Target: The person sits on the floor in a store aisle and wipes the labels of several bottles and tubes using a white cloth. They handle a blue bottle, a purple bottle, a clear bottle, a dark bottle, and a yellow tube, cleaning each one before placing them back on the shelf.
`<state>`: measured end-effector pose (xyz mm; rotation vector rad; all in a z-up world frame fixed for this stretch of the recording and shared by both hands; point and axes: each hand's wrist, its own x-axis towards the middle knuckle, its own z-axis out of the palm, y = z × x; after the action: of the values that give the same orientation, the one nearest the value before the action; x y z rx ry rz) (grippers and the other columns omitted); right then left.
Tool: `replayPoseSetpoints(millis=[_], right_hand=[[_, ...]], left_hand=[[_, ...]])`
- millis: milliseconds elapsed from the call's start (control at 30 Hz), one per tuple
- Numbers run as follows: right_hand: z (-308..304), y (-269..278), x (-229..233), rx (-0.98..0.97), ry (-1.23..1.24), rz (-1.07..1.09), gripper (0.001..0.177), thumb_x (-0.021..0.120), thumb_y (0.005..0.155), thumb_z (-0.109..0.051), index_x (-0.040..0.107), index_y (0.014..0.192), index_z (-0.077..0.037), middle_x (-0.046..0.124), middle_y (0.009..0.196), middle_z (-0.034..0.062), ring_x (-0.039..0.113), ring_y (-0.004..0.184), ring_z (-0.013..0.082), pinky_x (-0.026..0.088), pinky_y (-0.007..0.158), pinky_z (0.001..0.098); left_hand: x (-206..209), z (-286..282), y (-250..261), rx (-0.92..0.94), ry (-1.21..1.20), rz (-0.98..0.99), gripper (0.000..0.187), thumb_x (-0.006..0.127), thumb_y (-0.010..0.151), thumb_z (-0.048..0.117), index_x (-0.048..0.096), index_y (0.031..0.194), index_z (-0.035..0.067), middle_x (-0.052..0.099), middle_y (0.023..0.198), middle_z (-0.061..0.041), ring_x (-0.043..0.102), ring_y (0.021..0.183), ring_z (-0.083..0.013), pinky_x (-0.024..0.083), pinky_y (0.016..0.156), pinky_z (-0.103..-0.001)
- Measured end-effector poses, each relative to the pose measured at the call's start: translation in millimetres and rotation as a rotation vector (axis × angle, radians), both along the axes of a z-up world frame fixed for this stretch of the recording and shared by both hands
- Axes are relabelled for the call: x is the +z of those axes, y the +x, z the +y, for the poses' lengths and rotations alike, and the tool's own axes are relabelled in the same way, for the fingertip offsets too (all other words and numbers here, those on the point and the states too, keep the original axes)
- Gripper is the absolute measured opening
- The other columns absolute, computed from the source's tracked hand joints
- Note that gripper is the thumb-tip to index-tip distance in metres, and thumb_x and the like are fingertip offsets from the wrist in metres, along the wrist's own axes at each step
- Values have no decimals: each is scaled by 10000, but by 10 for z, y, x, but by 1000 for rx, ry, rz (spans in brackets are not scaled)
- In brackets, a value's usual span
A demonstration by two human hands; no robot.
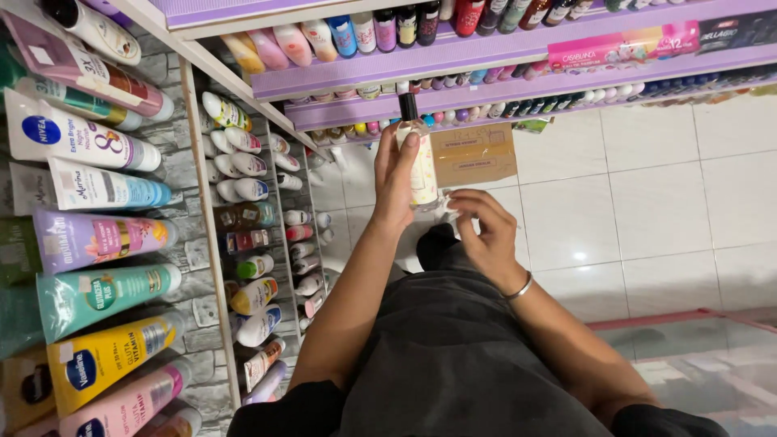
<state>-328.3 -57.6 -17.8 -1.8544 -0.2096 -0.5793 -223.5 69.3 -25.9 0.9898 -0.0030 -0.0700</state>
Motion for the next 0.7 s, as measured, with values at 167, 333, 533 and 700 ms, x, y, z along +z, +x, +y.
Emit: replayPoseSetpoints(millis=[167,333,533,700], right_hand=[[-623,619,-179,-2,179,279,277,448,892,51,702,990,2,687,872,153,629,837,282,504,754,402],[-1067,1248,-262,7,88,492,294,502,957,-113,675,1184,-40,672,824,141,562,825,273,464,788,415],[-1362,1786,-563,69,-193,447,586,839,810,-268,650,1341,-111,698,789,109,636,794,297,469,740,436],[-1361,2094,-575,-24,-315,406,262,691,965,-319,728,1126,-116,720,807,67,719,874,322,550,807,451]], left_hand=[[-114,-336,419,-1,128,-182,425,766,952,245,600,1317,104,691,1120,-76,620,1042,-99,527,908,-290],[-468,-694,841,-42,213,-220,504,834,899,220,601,1332,107,701,1198,-92,635,1093,-143,513,967,-339],[-705,-1037,1111,-123,332,-291,536,814,917,169,564,1377,57,670,1279,-159,601,1231,-240,450,1068,-431],[-709,-1127,1322,-133,431,-302,528,791,944,216,564,1401,79,644,1332,-161,562,1307,-305,412,1123,-484]])
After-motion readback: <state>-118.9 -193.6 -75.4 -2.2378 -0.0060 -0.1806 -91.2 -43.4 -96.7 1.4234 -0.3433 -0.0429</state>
